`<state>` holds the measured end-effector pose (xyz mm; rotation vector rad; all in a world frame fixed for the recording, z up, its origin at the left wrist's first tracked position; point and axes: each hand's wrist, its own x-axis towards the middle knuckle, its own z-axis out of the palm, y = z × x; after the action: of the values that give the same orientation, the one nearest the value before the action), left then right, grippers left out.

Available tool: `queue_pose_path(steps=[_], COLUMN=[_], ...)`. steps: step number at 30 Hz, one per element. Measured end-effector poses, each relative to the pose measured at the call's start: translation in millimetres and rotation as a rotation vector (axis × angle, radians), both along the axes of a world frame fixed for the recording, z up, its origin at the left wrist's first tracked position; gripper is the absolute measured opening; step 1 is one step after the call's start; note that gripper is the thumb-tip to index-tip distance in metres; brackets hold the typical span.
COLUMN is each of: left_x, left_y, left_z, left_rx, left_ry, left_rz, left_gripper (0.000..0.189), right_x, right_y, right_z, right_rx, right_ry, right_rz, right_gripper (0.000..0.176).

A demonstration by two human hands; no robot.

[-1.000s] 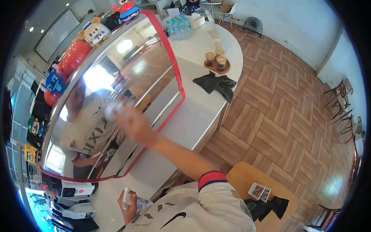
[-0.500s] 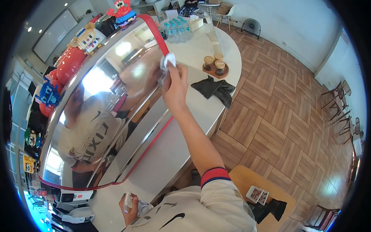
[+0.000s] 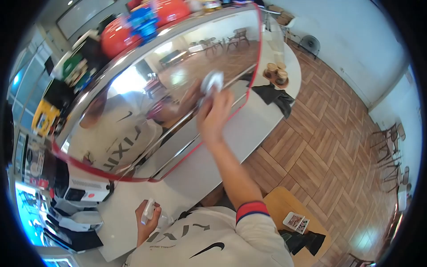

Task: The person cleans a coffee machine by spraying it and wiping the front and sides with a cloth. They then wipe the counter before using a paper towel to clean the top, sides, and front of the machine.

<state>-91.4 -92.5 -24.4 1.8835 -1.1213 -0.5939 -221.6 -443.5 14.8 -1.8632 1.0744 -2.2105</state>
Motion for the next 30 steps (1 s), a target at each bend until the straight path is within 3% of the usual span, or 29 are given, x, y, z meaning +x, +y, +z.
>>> queue_pose_path(steps=[1, 3, 5, 6, 8, 11, 13, 14, 16, 19, 21, 22, 25, 27, 29, 30], left_x=[7, 22, 36, 43, 55, 66, 78, 82, 87, 91, 95, 97, 113, 127, 132, 130], left_y=[8, 24, 40, 47, 61, 73, 70, 70, 68, 76, 83, 89, 120, 132, 133, 121], left_z=[-2, -1, -1, -7, -22, -45, -56, -65, -67, -67, -62, -63, -57, -32, -14, 10], left_rx=[-0.005, -0.038, -0.059, -0.097, -0.164, -0.322, -0.378, -0.427, -0.473, -0.444, -0.371, -0.247, -0.096, -0.093, -0.388, -0.538], left_ry=[0.005, -0.006, 0.004, -0.009, -0.009, 0.002, -0.049, -0.057, -0.059, -0.047, -0.106, -0.006, -0.193, -0.289, 0.193, 0.184], left_rz=[0.026, -0.039, -0.006, 0.008, 0.052, 0.109, 0.119, 0.124, 0.156, 0.125, 0.025, -0.057, -0.085, -0.034, 0.164, 0.144], left_gripper=[0.022, 0.021, 0.018, 0.017, 0.015, 0.014, 0.012, 0.015, 0.020, 0.036, 0.056, 0.075, 0.081, 0.079, 0.067, 0.045], right_x=[20, 32, 30, 31, 36, 50, 53, 53, 52, 50, 51, 53, 63, 71, 84, 91], right_y=[39, 95, 86, 96, 121, 186, 219, 229, 249, 262, 269, 270, 276, 280, 288, 288], right_z=[-15, -41, -93, -95, -96, -80, -44, -28, -5, 11, 13, 9, 6, 1, 7, 7], right_rx=[-0.097, -0.057, 0.152, 0.137, 0.490, 0.412, 0.440, 0.428, 0.889, 1.014, 1.064, 1.140, 1.229, 1.285, 1.308, 1.300], right_ry=[0.028, 0.203, 0.072, 0.091, 0.101, 0.266, 0.239, 0.278, -0.306, -0.418, -0.411, -0.498, -0.606, -0.583, -0.586, -0.543], right_rz=[0.058, 0.213, 0.198, 0.225, 0.135, 0.382, 0.838, 0.854, 1.197, 1.395, 1.464, 1.500, 1.563, 1.597, 1.565, 1.652], right_gripper=[0.028, 0.029, 0.024, 0.024, 0.018, 0.014, 0.018, 0.018, 0.029, 0.038, 0.042, 0.044, 0.047, 0.049, 0.050, 0.044])
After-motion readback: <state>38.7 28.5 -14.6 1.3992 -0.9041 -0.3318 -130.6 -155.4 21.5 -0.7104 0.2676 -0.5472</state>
